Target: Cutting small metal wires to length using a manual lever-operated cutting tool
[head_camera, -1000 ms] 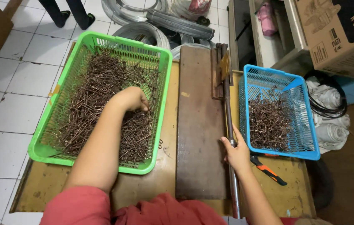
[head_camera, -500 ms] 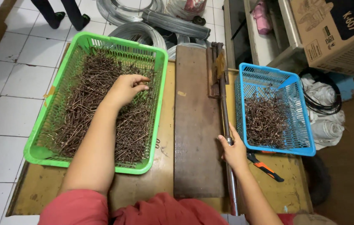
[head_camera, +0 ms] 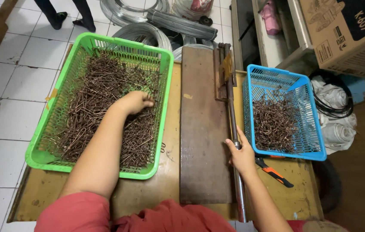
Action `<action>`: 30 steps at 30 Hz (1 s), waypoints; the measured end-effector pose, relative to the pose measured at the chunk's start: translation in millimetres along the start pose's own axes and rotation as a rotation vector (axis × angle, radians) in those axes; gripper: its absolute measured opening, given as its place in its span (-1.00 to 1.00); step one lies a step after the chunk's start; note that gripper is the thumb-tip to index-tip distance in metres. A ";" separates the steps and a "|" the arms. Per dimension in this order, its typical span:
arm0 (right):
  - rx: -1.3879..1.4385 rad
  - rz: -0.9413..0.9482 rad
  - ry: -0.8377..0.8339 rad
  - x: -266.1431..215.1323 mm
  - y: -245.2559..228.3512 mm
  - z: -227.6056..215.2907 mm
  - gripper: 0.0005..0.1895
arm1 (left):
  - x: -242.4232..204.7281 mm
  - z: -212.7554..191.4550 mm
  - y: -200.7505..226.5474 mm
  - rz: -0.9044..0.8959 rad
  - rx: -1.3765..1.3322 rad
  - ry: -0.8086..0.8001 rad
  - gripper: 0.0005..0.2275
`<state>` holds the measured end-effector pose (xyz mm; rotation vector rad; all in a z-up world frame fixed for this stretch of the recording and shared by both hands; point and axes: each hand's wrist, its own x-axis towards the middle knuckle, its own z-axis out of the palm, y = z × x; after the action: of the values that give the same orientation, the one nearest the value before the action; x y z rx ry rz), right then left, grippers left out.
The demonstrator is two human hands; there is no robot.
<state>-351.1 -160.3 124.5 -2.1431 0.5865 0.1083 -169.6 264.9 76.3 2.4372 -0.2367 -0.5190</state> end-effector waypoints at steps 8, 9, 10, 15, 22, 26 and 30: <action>0.010 -0.001 -0.012 -2.7 -1.6 -0.7 -0.28 | -1.4 -9.7 15.5 -0.013 -0.641 0.193 -0.69; 0.020 -0.007 -0.015 -2.1 -2.1 -0.6 -0.28 | -2.0 -14.7 16.6 -0.032 -0.581 0.212 -0.68; 0.023 -0.006 -0.012 -3.9 -3.3 -0.7 -0.28 | -5.1 -14.7 18.3 -0.029 -0.578 0.211 -0.68; 0.056 0.011 -0.042 -10.7 -9.7 -4.7 -0.23 | 16.9 -3.0 -1.3 -0.004 -0.329 0.310 -0.78; 0.246 0.005 -0.176 -10.7 -4.5 -9.0 -0.14 | 13.7 20.7 54.8 0.180 -0.459 0.409 -0.78; 0.298 0.006 -0.211 -13.4 -17.1 -22.3 -0.16 | 18.8 48.4 95.2 0.194 -0.899 0.142 -0.68; 0.387 0.007 -0.269 -24.6 -58.0 -51.2 -0.08 | 45.7 66.4 104.8 0.106 -1.198 -0.066 -0.56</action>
<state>-353.8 -162.6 205.6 -1.7159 0.4183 0.2611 -160.5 133.0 78.5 1.2378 -0.0405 -0.4868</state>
